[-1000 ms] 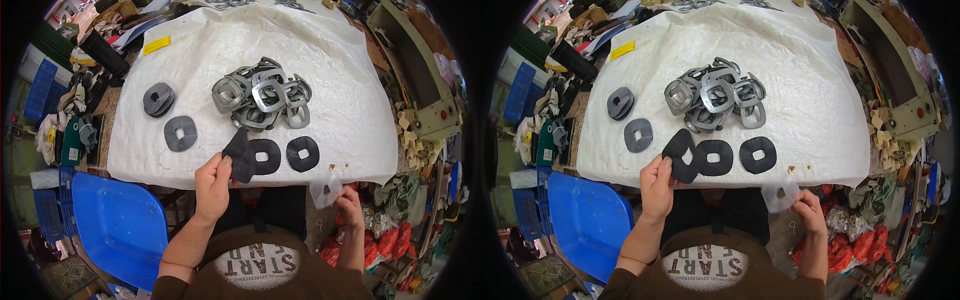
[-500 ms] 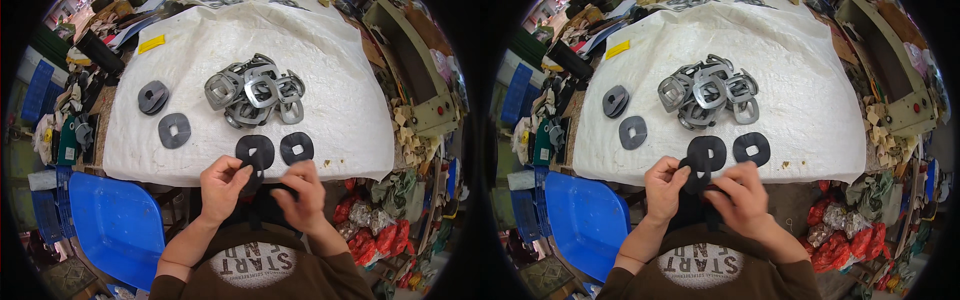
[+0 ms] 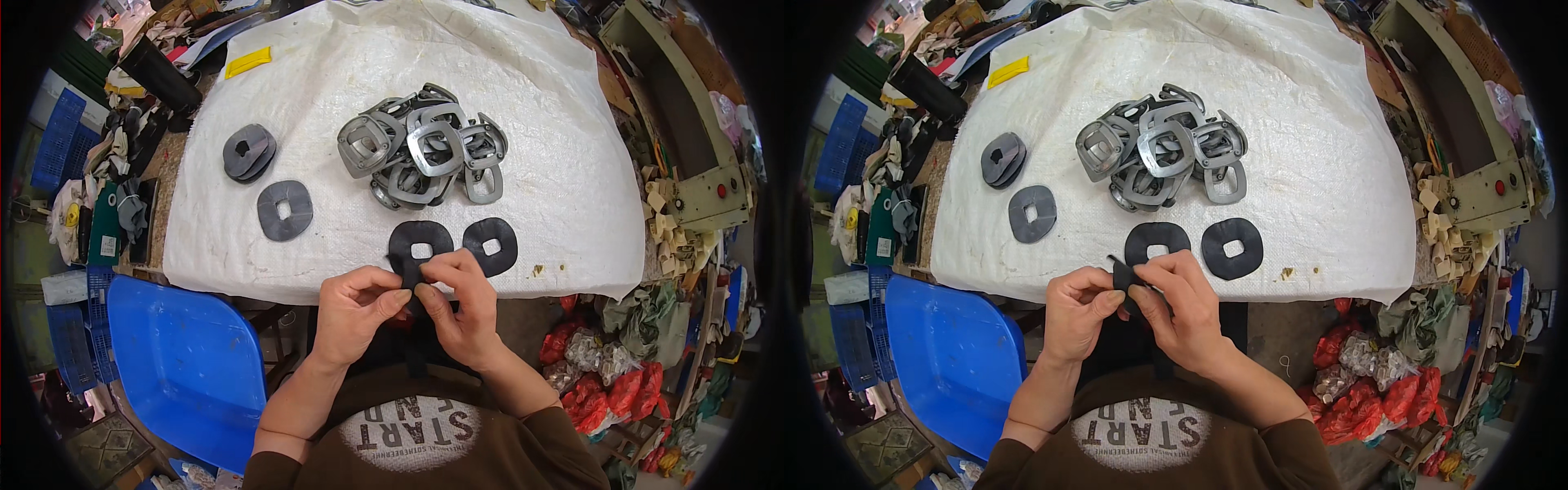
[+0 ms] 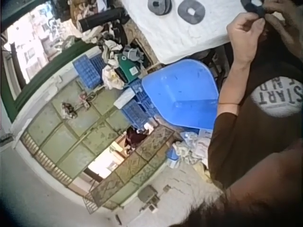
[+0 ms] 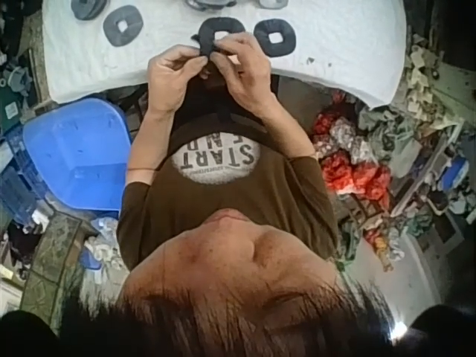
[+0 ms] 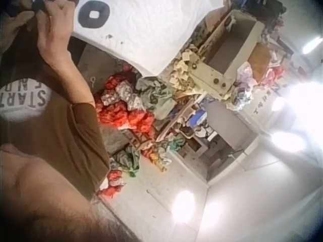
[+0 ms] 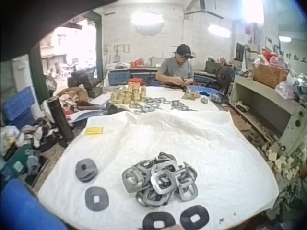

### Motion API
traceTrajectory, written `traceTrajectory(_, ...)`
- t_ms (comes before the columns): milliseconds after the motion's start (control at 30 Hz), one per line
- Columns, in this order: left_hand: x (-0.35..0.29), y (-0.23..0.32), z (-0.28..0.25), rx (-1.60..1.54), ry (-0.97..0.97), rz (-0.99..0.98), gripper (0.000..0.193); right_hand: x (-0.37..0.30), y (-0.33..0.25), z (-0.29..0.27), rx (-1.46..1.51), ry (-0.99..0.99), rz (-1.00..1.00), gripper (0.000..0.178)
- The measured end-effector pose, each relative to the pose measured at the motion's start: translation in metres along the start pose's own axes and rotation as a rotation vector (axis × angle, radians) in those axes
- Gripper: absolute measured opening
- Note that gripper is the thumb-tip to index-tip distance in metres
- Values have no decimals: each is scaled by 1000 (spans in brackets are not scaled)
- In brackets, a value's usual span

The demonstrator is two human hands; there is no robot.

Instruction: The recorder organizes metal buckle components and attaches foam or fabric padding to them, trimming the excess with scissors.

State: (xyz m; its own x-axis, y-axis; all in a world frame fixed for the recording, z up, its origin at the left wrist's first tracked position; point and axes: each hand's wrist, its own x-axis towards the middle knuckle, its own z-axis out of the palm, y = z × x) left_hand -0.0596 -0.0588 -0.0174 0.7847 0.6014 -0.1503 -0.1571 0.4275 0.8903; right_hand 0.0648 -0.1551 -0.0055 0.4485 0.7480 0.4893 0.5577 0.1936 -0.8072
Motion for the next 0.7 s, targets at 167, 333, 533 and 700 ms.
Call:
traceTrajectory(167,1,3,4,52,-6,32,16,-2,3,-4,12,-30,-47,18)
traceTrajectory(333,0,8,6,118,-41,61,15,-3,1,-5,68,-34,35,17)
traceTrajectory(533,-1,13,5,193,-66,59,14,-1,-1,-7,41,-53,25,17)
traceTrajectory(700,2,17,1,199,-102,17,13,-2,-1,-7,30,-85,29,18)
